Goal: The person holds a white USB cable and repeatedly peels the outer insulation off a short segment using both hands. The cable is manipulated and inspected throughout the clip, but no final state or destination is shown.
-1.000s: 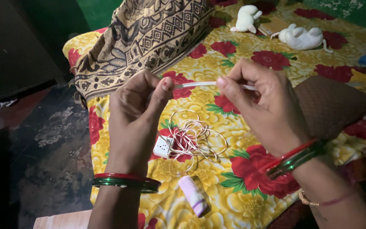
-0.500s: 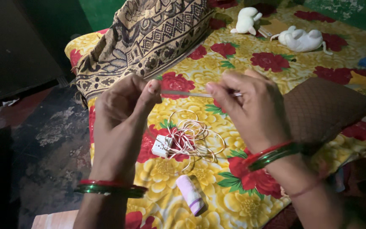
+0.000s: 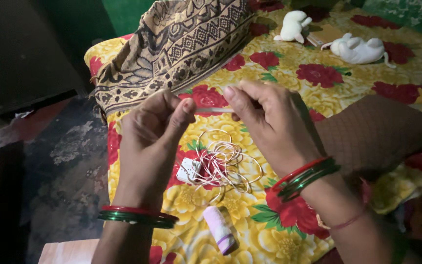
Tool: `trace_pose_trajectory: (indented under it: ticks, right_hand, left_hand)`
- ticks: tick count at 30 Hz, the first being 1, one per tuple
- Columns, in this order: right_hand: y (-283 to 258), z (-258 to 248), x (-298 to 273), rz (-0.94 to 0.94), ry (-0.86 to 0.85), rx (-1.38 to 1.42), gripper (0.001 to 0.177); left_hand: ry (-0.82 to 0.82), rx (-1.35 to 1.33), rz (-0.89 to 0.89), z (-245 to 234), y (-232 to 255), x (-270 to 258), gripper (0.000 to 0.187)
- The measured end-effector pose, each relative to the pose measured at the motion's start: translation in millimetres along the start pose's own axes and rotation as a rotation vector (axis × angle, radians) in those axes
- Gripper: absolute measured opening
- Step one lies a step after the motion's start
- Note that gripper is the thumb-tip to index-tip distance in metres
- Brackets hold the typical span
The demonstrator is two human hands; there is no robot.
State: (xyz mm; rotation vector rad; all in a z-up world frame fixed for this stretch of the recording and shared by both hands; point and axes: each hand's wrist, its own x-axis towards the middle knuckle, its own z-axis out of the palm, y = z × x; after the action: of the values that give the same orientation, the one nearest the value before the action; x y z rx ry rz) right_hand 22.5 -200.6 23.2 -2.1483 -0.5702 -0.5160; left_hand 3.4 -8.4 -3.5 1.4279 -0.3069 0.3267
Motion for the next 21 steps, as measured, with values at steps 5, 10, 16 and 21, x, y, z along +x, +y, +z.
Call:
trace_pose_trajectory:
  ticks: [5,10,16,21]
  right_hand:
    - [7,-5,1,-0.015,0.002,0.046,0.037]
    - [19,-17,9,-0.248,0.066,-0.171,0.036]
    - [24,-34,20,-0.126,0.08,0.069,0.034]
    - [36,-39,24,-0.119,0.068,0.208,0.037]
  left_hand:
    - [-0.009,0.044,0.046,-1,-4,8,0.023]
    - [-0.054,0.022,0.043,6,-7,16,0.022]
    - [-0.073,0.084,-0.064,16,-14,26,0.028]
    - [-0.094,0.052,-0.128,26,-33,27,0.033]
